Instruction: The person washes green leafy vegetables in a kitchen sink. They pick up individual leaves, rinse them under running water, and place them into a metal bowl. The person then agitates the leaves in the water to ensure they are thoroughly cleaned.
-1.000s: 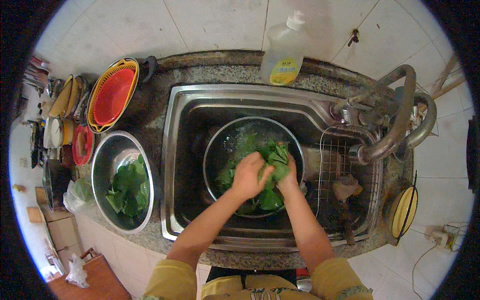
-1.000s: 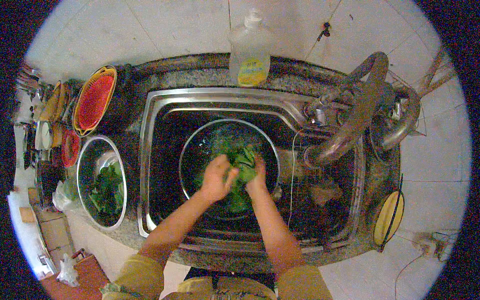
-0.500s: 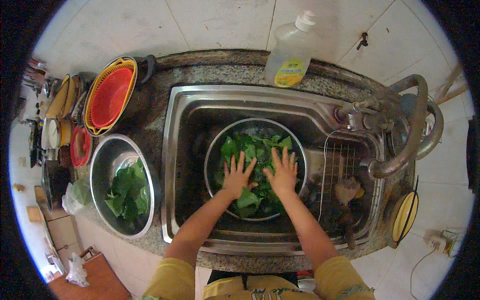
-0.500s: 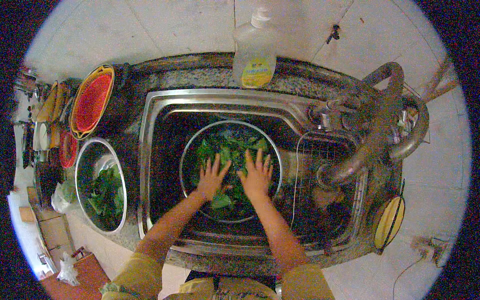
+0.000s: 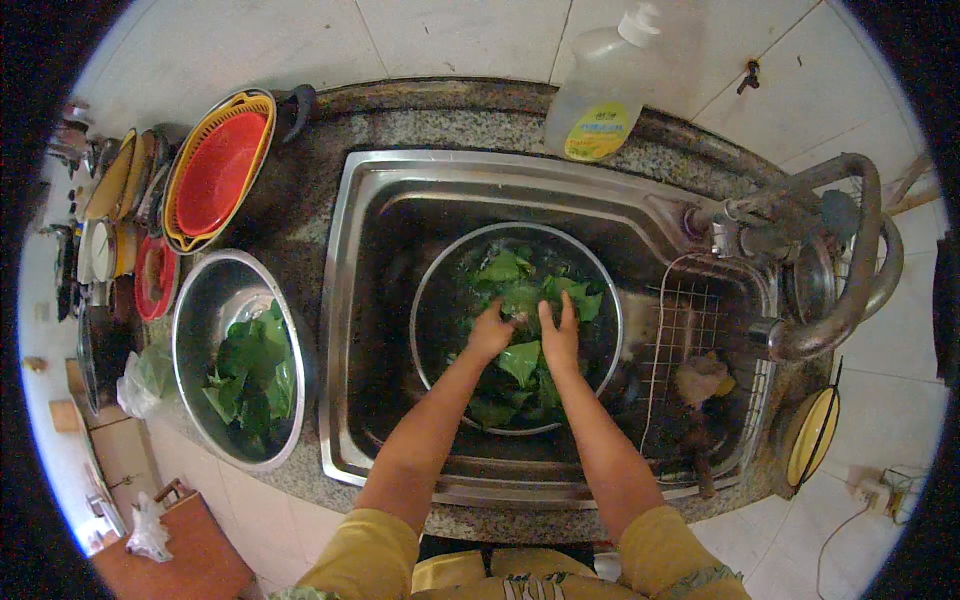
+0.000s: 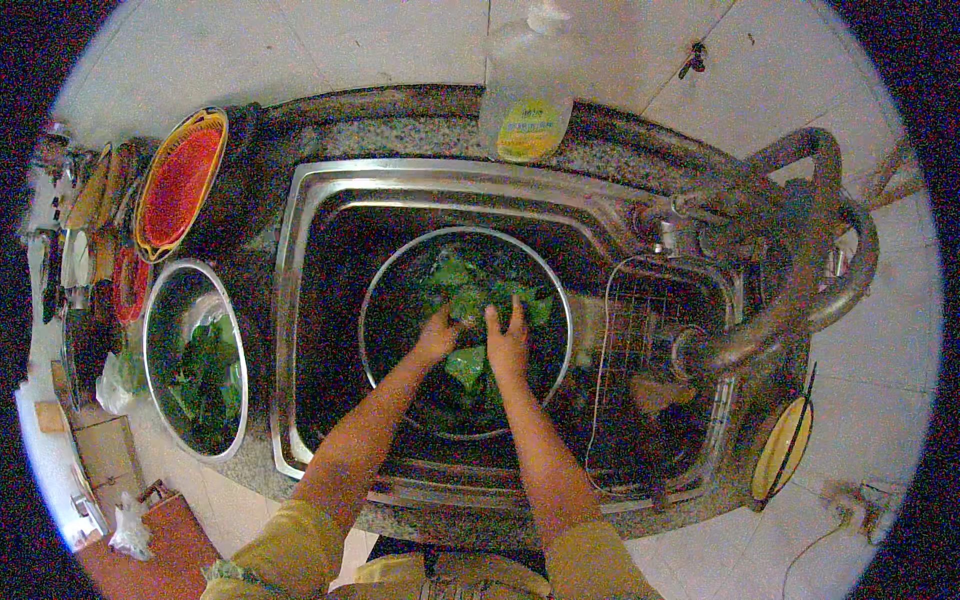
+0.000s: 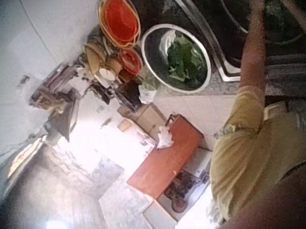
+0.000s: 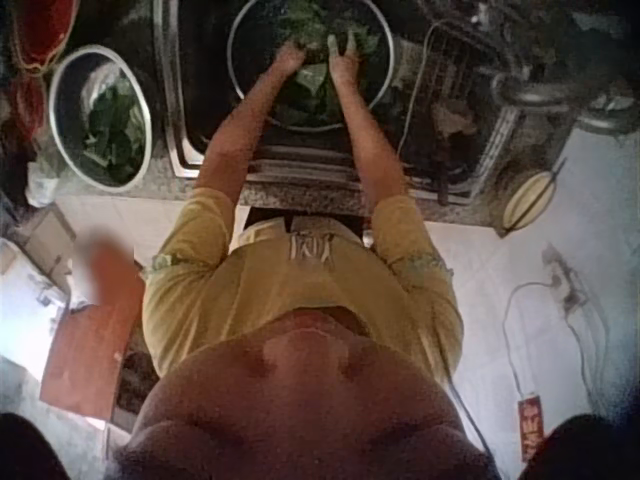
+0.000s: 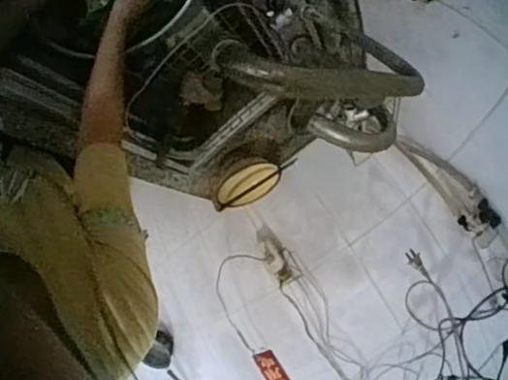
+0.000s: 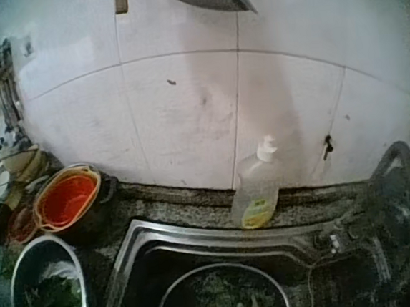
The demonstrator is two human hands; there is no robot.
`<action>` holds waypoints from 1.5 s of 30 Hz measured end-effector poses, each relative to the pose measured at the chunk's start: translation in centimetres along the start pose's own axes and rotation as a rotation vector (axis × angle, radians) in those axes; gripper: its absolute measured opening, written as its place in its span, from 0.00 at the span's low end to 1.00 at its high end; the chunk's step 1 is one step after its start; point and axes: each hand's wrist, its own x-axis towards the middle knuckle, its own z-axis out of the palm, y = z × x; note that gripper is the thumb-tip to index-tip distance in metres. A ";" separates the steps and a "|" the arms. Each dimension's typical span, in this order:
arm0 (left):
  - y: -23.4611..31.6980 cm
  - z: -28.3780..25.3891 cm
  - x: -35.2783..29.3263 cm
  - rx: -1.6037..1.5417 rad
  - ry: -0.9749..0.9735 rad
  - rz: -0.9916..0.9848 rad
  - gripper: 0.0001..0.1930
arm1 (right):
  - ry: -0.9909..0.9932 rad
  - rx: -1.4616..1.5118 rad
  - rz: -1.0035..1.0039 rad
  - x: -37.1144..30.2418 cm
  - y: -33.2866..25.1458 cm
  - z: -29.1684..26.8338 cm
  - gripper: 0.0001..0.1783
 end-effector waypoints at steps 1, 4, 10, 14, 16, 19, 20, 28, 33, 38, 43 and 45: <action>-0.9 0.9 0.7 -0.144 -0.088 -0.036 0.29 | -0.127 0.090 0.195 -0.3 -1.4 -0.6 0.41; 3.9 -1.1 -2.3 -0.279 -0.200 -0.004 0.29 | -0.339 0.336 0.428 -0.9 -3.7 -3.3 0.50; 9.7 -7.9 -7.9 -0.966 -0.376 -0.100 0.18 | -0.360 0.528 0.367 -4.7 -11.6 -8.0 0.29; 11.4 -11.7 -8.9 -0.804 -0.329 0.040 0.12 | -0.473 0.648 0.048 -3.5 -9.7 -8.3 0.30; 9.7 -11.7 -7.5 -0.783 -0.260 0.189 0.09 | -0.373 0.532 -0.023 -2.7 -8.7 -8.0 0.32; 7.6 -11.6 -6.3 -0.562 -0.139 0.276 0.12 | -0.275 0.099 -0.178 -1.1 -6.3 -7.0 0.36; 6.6 -11.1 -6.0 -0.322 -0.041 0.343 0.14 | -0.245 -0.090 -0.232 -0.5 -5.3 -6.9 0.37; 4.6 -7.0 -5.6 0.939 -0.105 0.282 0.41 | -0.300 -0.829 -0.389 -3.4 -4.6 -4.6 0.51; 2.9 -5.2 -4.2 1.395 -0.462 0.435 0.35 | -0.347 -1.359 -0.494 -3.3 1.4 -0.3 0.47; 1.7 -3.8 -0.4 1.165 -0.139 0.248 0.32 | -0.264 -0.940 -0.408 1.0 -0.3 -0.9 0.29; 1.7 0.3 0.0 0.328 0.145 0.054 0.33 | -0.139 0.072 0.260 2.6 3.7 -0.2 0.35; 2.4 -1.1 -0.5 -0.170 -0.060 -0.025 0.32 | -0.243 0.304 0.382 -0.2 -1.6 -2.8 0.38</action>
